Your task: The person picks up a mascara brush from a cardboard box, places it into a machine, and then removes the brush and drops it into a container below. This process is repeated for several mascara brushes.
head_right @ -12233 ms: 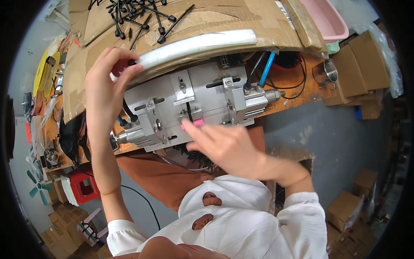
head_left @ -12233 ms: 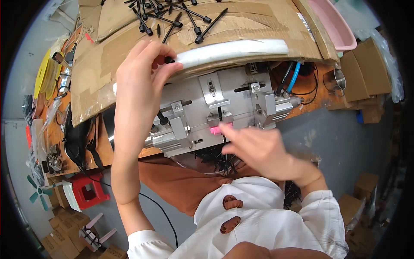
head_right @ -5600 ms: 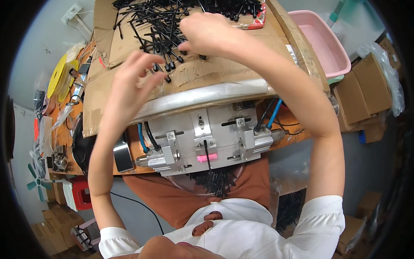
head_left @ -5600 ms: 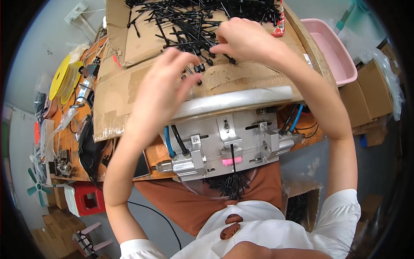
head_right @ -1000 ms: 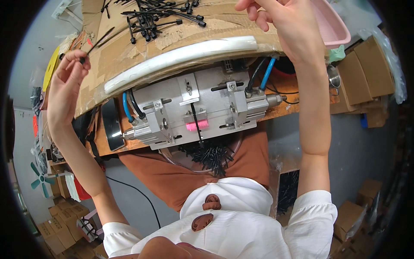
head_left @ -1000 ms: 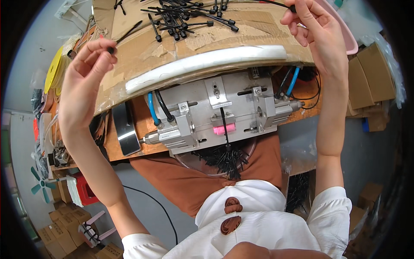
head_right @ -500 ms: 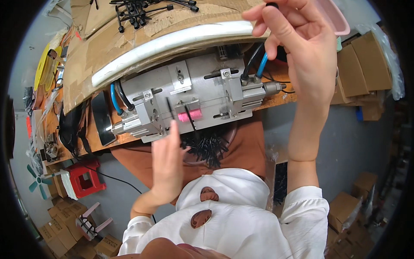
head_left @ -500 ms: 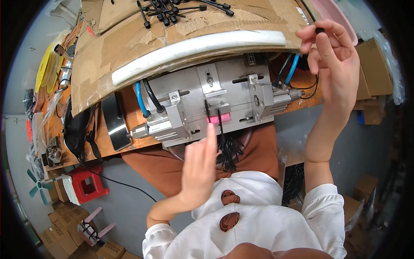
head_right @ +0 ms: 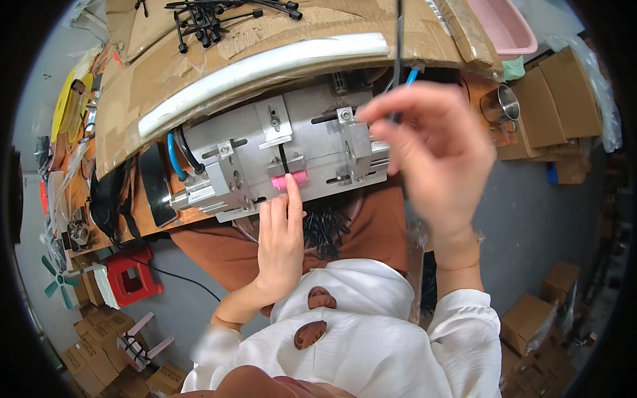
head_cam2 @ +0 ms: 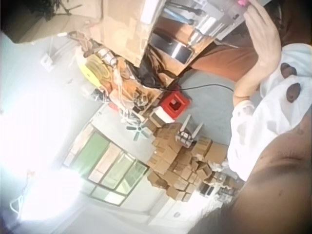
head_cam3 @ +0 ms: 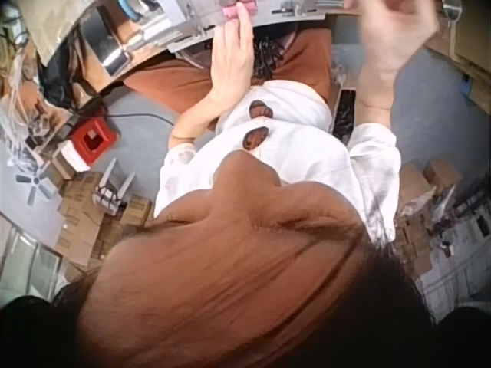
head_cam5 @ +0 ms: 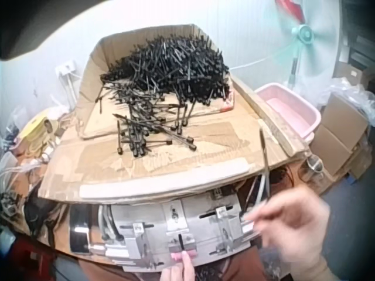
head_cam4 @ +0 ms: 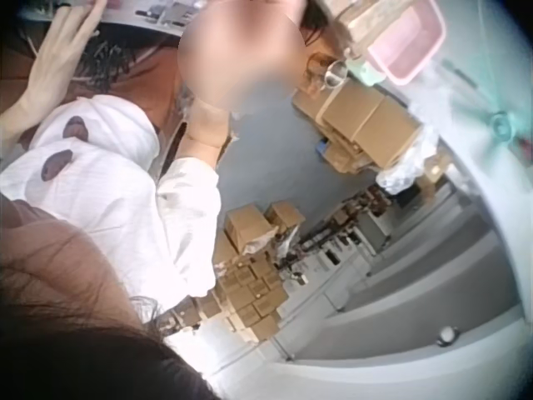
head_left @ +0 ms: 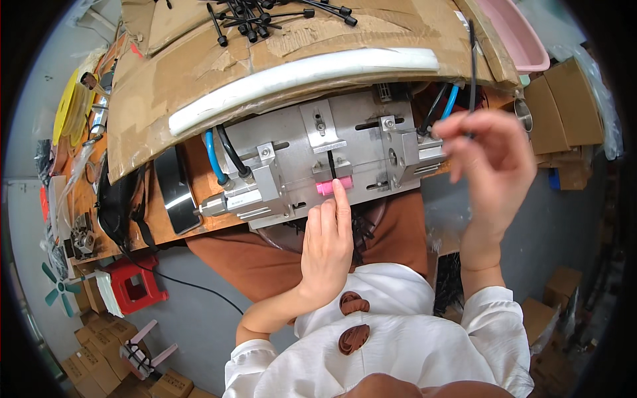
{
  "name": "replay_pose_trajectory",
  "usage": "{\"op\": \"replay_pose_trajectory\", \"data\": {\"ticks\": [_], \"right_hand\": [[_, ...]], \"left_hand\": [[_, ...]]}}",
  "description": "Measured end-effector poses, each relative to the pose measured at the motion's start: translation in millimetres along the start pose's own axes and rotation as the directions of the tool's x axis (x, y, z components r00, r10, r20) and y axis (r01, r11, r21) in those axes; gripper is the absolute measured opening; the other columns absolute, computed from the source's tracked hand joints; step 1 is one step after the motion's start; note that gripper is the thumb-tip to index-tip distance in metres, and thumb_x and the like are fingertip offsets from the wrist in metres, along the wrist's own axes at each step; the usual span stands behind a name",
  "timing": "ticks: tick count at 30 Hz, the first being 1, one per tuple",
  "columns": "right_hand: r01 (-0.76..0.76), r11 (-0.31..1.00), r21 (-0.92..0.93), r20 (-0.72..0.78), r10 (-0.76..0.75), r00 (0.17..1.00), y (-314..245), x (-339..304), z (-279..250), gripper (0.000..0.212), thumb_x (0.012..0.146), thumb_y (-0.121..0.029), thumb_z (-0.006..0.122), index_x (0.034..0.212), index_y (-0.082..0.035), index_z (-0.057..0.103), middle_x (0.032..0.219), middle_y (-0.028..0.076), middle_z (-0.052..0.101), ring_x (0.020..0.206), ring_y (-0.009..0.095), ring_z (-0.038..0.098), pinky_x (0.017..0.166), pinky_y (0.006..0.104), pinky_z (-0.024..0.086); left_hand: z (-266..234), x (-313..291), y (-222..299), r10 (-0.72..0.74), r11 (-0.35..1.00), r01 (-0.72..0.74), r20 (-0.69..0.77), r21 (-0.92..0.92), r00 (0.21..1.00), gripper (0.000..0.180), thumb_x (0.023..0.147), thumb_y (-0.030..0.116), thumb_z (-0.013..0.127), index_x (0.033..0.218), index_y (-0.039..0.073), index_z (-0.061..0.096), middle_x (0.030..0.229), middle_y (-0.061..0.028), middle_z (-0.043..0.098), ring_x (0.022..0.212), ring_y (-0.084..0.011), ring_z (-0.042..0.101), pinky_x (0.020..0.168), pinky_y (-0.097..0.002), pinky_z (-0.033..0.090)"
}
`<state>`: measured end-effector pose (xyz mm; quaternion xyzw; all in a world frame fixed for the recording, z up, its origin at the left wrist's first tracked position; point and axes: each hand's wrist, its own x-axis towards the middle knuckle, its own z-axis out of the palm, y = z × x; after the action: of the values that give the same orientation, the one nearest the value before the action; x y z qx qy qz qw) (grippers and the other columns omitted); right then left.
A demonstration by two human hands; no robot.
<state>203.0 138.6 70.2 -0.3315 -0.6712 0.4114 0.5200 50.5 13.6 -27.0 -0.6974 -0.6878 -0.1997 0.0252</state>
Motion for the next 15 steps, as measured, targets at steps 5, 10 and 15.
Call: {"op": "replay_pose_trajectory", "data": {"ticks": [5, 10, 15], "right_hand": [[0.345, 0.882, -0.322, 0.301, -0.25, 0.92, 45.7, -67.2, 33.0, 0.065, 0.068, 0.005, 0.075, 0.129, 0.005, 0.052, 0.074, 0.012, 0.061, 0.057, 0.021, 0.059, 0.052, 0.0321, 0.049], [0.314, 0.852, -0.42, 0.454, -0.103, 0.885, 61.8, -91.4, 52.8, 0.066, 0.068, 0.005, 0.073, 0.13, 0.004, 0.051, 0.068, 0.008, 0.061, 0.055, 0.019, 0.059, 0.05, 0.0303, 0.047], [0.327, 0.848, -0.418, 0.461, -0.112, 0.88, 68.7, -88.5, 60.5, 0.068, 0.073, -0.003, 0.071, 0.136, 0.002, 0.045, 0.062, 0.006, 0.057, 0.054, 0.017, 0.058, 0.047, 0.031, 0.045]], "left_hand": [[-30.0, -4.0, 0.6, -0.052, 0.987, 0.059, 0.052, -0.153, 0.997, 0.071, 0.073, -0.007, 0.056, 0.14, -0.008, 0.033, 0.112, -0.0152, 0.05, 0.095, -0.029, 0.05, 0.082, -0.0336, 0.046], [-41.8, -17.0, -7.0, -0.196, 0.958, 0.178, -0.06, -0.224, 0.979, 0.082, 0.064, -0.015, 0.069, 0.14, -0.001, 0.041, 0.106, -0.013, 0.053, 0.092, -0.0279, 0.047, 0.08, -0.0349, 0.044], [-42.7, -19.4, -10.7, -0.178, 0.957, 0.167, -0.026, -0.235, 0.984, 0.076, 0.07, -0.011, 0.067, 0.14, -0.002, 0.04, 0.109, -0.0143, 0.055, 0.096, -0.0289, 0.049, 0.078, -0.0353, 0.046]]}}
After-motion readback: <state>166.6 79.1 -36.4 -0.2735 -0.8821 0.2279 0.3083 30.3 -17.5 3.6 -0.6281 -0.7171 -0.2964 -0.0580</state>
